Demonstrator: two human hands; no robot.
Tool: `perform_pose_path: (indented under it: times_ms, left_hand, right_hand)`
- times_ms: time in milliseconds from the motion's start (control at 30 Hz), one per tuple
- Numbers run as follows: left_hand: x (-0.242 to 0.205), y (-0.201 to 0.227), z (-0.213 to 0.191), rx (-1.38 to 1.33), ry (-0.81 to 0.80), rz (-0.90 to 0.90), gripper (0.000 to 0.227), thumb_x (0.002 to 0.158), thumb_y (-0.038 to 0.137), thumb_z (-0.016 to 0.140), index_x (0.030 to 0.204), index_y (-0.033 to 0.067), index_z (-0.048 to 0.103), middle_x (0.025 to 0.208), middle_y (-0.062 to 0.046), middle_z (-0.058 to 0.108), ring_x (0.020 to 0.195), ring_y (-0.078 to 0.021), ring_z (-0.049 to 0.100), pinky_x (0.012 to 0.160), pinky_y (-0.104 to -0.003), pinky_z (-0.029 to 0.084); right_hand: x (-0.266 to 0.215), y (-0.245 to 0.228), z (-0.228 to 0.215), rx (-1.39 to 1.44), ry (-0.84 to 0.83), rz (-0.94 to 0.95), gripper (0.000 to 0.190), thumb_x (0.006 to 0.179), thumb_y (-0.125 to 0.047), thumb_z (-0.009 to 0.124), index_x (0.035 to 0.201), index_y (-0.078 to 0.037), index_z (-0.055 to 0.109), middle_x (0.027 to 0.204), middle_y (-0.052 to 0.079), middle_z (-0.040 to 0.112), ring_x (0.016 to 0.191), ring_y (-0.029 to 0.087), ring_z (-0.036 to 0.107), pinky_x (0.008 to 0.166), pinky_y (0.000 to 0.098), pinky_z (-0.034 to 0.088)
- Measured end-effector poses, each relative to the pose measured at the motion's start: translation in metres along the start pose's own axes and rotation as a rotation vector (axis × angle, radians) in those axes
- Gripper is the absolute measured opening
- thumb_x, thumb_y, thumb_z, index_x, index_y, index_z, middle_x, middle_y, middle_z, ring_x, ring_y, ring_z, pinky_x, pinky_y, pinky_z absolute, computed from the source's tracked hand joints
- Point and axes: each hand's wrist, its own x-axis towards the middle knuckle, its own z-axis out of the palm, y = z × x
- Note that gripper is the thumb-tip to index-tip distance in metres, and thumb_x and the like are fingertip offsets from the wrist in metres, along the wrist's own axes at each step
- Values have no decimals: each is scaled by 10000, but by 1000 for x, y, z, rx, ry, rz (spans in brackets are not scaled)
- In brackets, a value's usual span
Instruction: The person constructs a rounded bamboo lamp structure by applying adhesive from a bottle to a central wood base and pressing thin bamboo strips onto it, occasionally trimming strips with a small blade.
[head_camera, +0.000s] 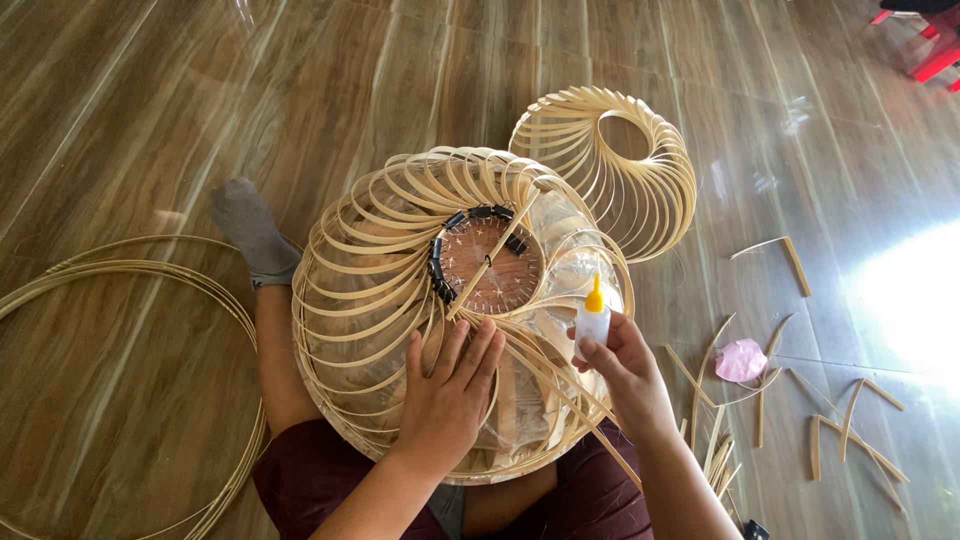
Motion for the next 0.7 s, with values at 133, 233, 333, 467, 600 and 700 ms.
perform_pose_path:
  times_ms: [133, 233, 333, 467, 600, 700]
  left_hand:
    - [0, 0, -1, 12, -9, 1, 613, 974, 265, 540, 1548, 97, 408, 1631, -43, 356, 1491, -280, 296, 1145, -714, 198]
    - [1, 0, -2, 22, -17, 2, 613, 972, 263, 539, 1545, 92, 406, 1622, -45, 367, 1482, -284, 307, 1141, -716, 201]
    - [1, 0, -2, 30, -19, 0, 614, 971, 262, 536, 1547, 95, 402, 1620, -43, 366, 1479, -280, 311, 1140, -716, 202]
    - [0, 0, 0, 21, -20, 5, 618, 971, 265, 533, 1547, 88, 394, 1625, -53, 355, 1481, -284, 307, 1141, -722, 194]
    - [0, 0, 1, 15, -25, 21, 622, 977, 269, 526, 1549, 71, 384, 1631, -74, 338, 1482, -294, 295, 1133, -731, 184]
    - [0, -1, 1, 42, -47, 19, 623, 977, 259, 521, 1556, 81, 376, 1636, -64, 335, 1489, -286, 290, 1141, -725, 182]
  right_hand:
    - [-6, 2, -1, 62, -9, 35, 485, 971, -213, 622, 1397, -2, 525, 1161, 94, 706, 1005, 139, 641, 880, 333, 523]
    - [-6, 0, -2, 39, -5, 50, 487, 978, -234, 622, 1396, 1, 540, 1138, 93, 713, 953, 133, 627, 861, 324, 516]
    - [-8, -1, -2, -13, 16, 73, 491, 973, -267, 626, 1381, 0, 565, 1107, 87, 729, 908, 114, 611, 844, 304, 507]
    - [-11, 4, -3, 13, 0, 60, 516, 970, -281, 655, 1386, 14, 574, 1071, 81, 715, 859, 109, 581, 823, 296, 490]
    - [-9, 7, -4, 12, 10, 75, 531, 951, -281, 666, 1381, 15, 573, 1071, 78, 724, 865, 107, 594, 829, 297, 498]
    - [-9, 8, -3, 12, 12, 79, 540, 943, -281, 673, 1383, 15, 571, 1076, 80, 728, 866, 111, 600, 833, 303, 501]
